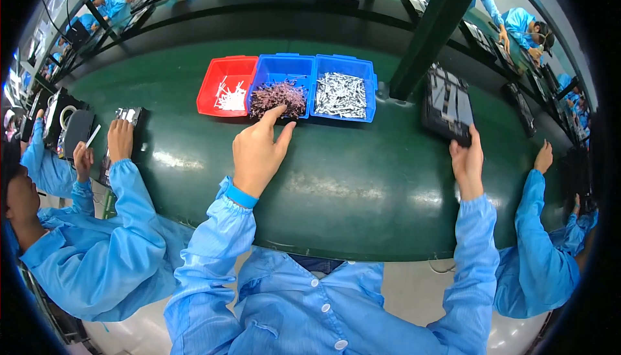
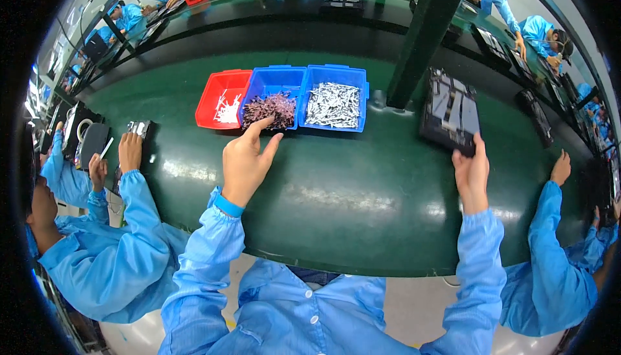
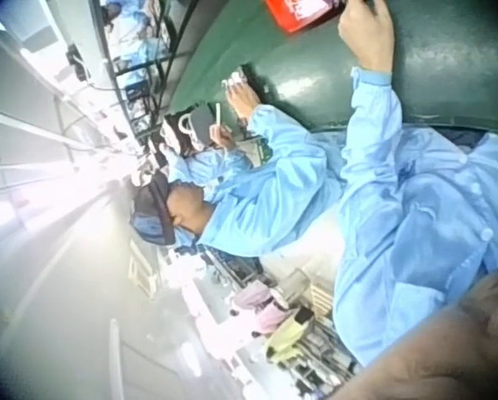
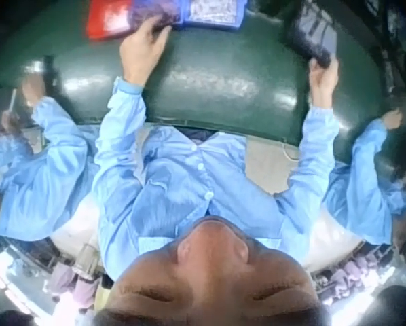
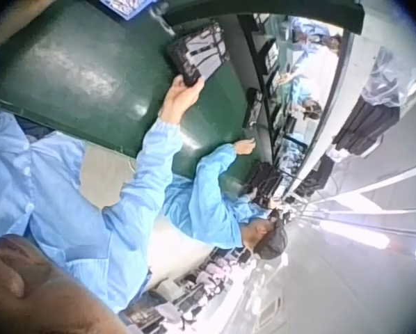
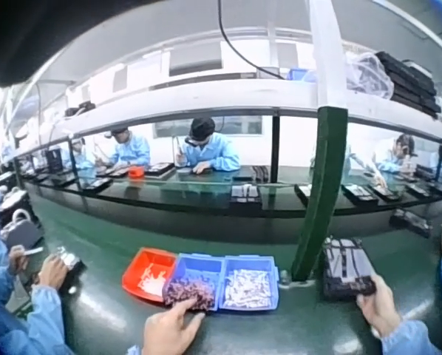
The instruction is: The person attaches adhesive strips and components from bins onto electronic tablet assemblies, pressing them down onto the tablet frames by hand.
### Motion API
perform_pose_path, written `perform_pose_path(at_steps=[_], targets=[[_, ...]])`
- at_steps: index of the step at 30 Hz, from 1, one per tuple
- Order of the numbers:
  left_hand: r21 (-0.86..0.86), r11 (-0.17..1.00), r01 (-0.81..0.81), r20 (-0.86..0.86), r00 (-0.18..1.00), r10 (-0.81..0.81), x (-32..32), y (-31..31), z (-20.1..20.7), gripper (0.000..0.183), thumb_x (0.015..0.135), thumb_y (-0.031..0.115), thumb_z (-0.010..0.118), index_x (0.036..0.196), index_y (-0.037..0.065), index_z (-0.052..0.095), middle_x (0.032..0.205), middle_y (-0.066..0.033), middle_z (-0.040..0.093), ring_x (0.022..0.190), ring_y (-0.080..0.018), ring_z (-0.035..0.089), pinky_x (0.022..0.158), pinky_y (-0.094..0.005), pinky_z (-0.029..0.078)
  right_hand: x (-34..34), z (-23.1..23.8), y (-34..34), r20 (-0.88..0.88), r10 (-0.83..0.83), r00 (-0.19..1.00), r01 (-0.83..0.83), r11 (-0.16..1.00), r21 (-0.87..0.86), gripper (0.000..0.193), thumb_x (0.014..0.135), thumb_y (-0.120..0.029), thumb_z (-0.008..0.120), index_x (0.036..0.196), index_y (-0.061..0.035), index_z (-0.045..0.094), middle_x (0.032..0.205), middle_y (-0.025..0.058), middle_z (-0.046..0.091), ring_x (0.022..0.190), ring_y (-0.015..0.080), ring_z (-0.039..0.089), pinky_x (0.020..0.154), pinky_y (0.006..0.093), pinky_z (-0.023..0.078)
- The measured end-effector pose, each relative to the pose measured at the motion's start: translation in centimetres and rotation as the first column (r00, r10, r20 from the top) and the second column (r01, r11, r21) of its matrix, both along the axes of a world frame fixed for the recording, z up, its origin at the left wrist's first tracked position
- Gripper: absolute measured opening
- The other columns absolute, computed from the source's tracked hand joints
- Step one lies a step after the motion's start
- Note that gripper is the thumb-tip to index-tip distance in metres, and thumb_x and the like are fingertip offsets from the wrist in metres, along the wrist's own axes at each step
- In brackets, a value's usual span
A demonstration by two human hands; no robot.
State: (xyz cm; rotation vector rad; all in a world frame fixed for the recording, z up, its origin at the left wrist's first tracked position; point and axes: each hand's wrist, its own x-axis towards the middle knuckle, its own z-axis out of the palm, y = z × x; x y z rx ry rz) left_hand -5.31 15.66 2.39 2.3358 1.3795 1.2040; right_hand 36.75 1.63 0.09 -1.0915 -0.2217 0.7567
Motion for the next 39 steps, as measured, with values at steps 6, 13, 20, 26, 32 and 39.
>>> perform_pose_path(at_steps=[6, 13, 20, 26, 32, 39], targets=[[0.083, 0.996, 0.034, -0.030, 0.999, -0.031, 1.0, 0.4, -0.2, 0.027, 0.082, 0.020, 0.078, 0.106, 0.013, 0.071, 0.064, -0.0070, 0.063, 0.051, -0.0239, 0.059, 0.047, -0.0362, 0.044, 3.6, -1.0, 8.9, -0.008, -0.003, 1.000, 0.003, 1.000, 0.024, 0.039, 0.097, -0.029, 0.062, 0.119, 0.0017, 0.053, 0.102, 0.0151, 0.064, 0.077, 0.0278, 0.066, 0.062, 0.0329, 0.056], [0.200, 0.980, 0.015, 0.041, 0.999, -0.024, 1.9, 0.6, -1.8, 0.021, 0.079, 0.016, 0.081, 0.098, 0.011, 0.073, 0.054, -0.0074, 0.049, 0.044, -0.0170, 0.046, 0.044, -0.0325, 0.037, 1.6, -1.8, 11.8, 0.173, -0.092, 0.981, 0.060, 0.982, 0.179, 0.053, 0.098, -0.008, 0.052, 0.138, 0.0185, 0.028, 0.126, 0.0272, 0.050, 0.123, 0.0382, 0.056, 0.106, 0.0412, 0.047], [0.082, 0.996, -0.021, 0.157, 0.988, 0.008, 2.2, 0.9, -1.7, 0.010, 0.084, 0.009, 0.076, 0.092, 0.005, 0.070, 0.053, -0.0005, 0.037, 0.047, -0.0073, 0.034, 0.044, -0.0274, 0.029, -2.1, -0.9, 8.4, 0.219, 0.104, 0.970, -0.135, 0.982, 0.131, 0.044, 0.096, -0.002, 0.051, 0.134, 0.0161, 0.041, 0.129, 0.0296, 0.056, 0.126, 0.0342, 0.055, 0.109, 0.0405, 0.045], [-0.177, 0.982, 0.072, 0.447, 0.894, 0.015, 2.0, 1.2, -1.0, 0.010, 0.089, 0.004, 0.070, 0.096, -0.003, 0.069, 0.063, 0.0120, 0.033, 0.058, 0.0008, 0.027, 0.052, -0.0208, 0.019, -3.8, -0.3, 7.1, 0.224, 0.160, 0.961, -0.187, 0.977, 0.101, 0.035, 0.095, -0.003, 0.053, 0.126, 0.0136, 0.050, 0.123, 0.0263, 0.060, 0.121, 0.0321, 0.059, 0.107, 0.0389, 0.047], [-0.226, 0.957, 0.182, 0.611, 0.791, -0.007, 1.4, 0.7, -1.1, 0.013, 0.092, 0.003, 0.069, 0.103, -0.005, 0.068, 0.065, 0.0119, 0.036, 0.059, 0.0023, 0.027, 0.052, -0.0195, 0.017, -5.4, 0.2, 5.7, 0.302, 0.124, 0.945, -0.144, 0.989, 0.043, 0.030, 0.095, -0.006, 0.054, 0.122, 0.0083, 0.056, 0.114, 0.0205, 0.066, 0.107, 0.0265, 0.066, 0.096, 0.0349, 0.052], [-0.312, 0.912, 0.266, 0.750, 0.659, 0.064, 1.2, 0.4, -1.2, 0.015, 0.094, 0.007, 0.067, 0.106, -0.002, 0.067, 0.065, 0.0097, 0.048, 0.049, 0.0022, 0.031, 0.042, -0.0192, 0.018, -9.1, 0.2, 4.7, 0.595, 0.141, 0.792, -0.210, 0.976, 0.048, 0.020, 0.094, -0.004, 0.061, 0.113, 0.0021, 0.062, 0.094, 0.0079, 0.068, 0.081, 0.0106, 0.063, 0.071, 0.0235, 0.051]])
